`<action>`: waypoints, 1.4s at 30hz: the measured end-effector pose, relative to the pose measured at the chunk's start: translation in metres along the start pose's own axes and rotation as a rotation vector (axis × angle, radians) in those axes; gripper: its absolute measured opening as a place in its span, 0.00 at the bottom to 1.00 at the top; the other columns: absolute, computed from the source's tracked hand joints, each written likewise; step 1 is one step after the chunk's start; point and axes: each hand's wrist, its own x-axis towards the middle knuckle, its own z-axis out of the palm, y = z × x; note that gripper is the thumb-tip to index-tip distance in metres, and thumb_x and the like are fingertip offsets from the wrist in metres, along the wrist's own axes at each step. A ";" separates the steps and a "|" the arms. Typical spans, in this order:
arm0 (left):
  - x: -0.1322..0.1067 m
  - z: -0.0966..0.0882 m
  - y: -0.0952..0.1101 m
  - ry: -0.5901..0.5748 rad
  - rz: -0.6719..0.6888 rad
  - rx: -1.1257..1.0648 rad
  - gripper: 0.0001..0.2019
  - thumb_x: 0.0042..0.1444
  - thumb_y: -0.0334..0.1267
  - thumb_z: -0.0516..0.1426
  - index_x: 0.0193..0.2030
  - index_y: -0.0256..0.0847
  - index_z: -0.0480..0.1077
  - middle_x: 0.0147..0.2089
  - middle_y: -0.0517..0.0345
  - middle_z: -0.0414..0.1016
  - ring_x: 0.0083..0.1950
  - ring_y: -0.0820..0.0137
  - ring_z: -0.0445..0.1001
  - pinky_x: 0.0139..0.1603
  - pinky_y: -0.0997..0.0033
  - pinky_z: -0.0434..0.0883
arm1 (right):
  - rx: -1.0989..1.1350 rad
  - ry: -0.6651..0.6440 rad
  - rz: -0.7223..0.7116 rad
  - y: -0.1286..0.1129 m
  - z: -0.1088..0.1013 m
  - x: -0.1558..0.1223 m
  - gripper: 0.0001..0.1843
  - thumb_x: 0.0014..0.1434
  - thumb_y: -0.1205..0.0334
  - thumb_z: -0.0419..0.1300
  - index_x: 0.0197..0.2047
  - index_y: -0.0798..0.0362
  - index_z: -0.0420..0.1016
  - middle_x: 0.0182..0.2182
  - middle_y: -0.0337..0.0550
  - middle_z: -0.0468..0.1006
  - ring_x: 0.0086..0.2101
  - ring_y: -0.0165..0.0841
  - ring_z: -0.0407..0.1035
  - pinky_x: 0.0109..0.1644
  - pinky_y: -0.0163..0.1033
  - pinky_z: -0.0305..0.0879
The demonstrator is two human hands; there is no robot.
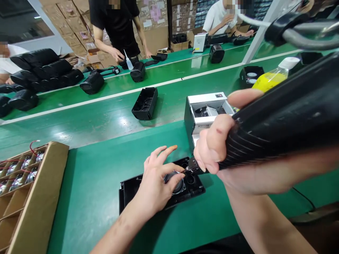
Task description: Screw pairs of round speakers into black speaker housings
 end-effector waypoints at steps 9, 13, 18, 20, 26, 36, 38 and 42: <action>-0.002 -0.001 0.002 0.046 0.005 -0.067 0.03 0.64 0.40 0.62 0.40 0.52 0.79 0.72 0.71 0.61 0.74 0.59 0.54 0.71 0.35 0.56 | -0.059 -0.038 -0.019 -0.014 -0.014 -0.008 0.17 0.71 0.53 0.56 0.58 0.47 0.77 0.28 0.41 0.68 0.24 0.33 0.66 0.23 0.43 0.64; -0.004 -0.001 0.002 0.056 -0.018 -0.074 0.04 0.65 0.40 0.62 0.41 0.54 0.79 0.73 0.73 0.60 0.74 0.61 0.53 0.72 0.37 0.55 | -0.053 0.009 -0.014 -0.023 -0.011 -0.005 0.14 0.70 0.53 0.58 0.53 0.47 0.80 0.25 0.41 0.68 0.22 0.33 0.65 0.23 0.42 0.61; -0.003 -0.003 0.005 0.058 -0.027 -0.112 0.04 0.63 0.38 0.63 0.40 0.54 0.79 0.72 0.73 0.60 0.73 0.60 0.54 0.72 0.35 0.55 | -0.057 0.015 0.048 -0.028 -0.007 -0.001 0.25 0.49 0.34 0.69 0.36 0.47 0.83 0.23 0.43 0.70 0.19 0.37 0.63 0.19 0.46 0.61; -0.002 -0.003 0.006 0.059 -0.026 -0.121 0.03 0.63 0.38 0.63 0.40 0.53 0.79 0.72 0.71 0.60 0.73 0.59 0.55 0.71 0.34 0.55 | 0.013 -0.005 0.052 -0.026 -0.010 -0.003 0.30 0.49 0.35 0.69 0.47 0.48 0.82 0.27 0.43 0.71 0.22 0.37 0.65 0.22 0.47 0.63; -0.003 -0.003 0.005 0.057 -0.022 -0.118 0.03 0.63 0.38 0.63 0.40 0.53 0.78 0.72 0.73 0.60 0.73 0.60 0.55 0.72 0.35 0.53 | 0.012 -0.035 0.006 -0.018 -0.015 -0.010 0.21 0.66 0.46 0.60 0.57 0.48 0.78 0.28 0.43 0.68 0.24 0.35 0.64 0.24 0.44 0.63; -0.003 -0.001 0.004 0.049 0.022 -0.075 0.02 0.64 0.37 0.62 0.41 0.51 0.76 0.71 0.74 0.62 0.71 0.63 0.56 0.70 0.39 0.56 | 0.036 -0.020 -0.009 -0.005 -0.009 -0.007 0.20 0.71 0.46 0.55 0.54 0.48 0.79 0.27 0.41 0.70 0.22 0.33 0.66 0.22 0.41 0.62; -0.003 -0.001 0.003 0.045 0.030 -0.054 0.02 0.65 0.38 0.62 0.42 0.51 0.77 0.70 0.72 0.63 0.71 0.62 0.56 0.71 0.40 0.56 | 0.057 0.001 -0.024 0.000 -0.007 -0.007 0.23 0.69 0.41 0.55 0.53 0.49 0.78 0.26 0.41 0.71 0.20 0.32 0.64 0.20 0.39 0.60; -0.003 -0.003 0.002 0.004 0.036 -0.063 0.05 0.64 0.40 0.63 0.46 0.51 0.76 0.70 0.68 0.63 0.72 0.61 0.56 0.72 0.41 0.55 | 0.026 -0.006 -0.010 0.005 -0.001 -0.004 0.30 0.67 0.33 0.52 0.53 0.49 0.76 0.23 0.40 0.71 0.18 0.32 0.62 0.19 0.38 0.58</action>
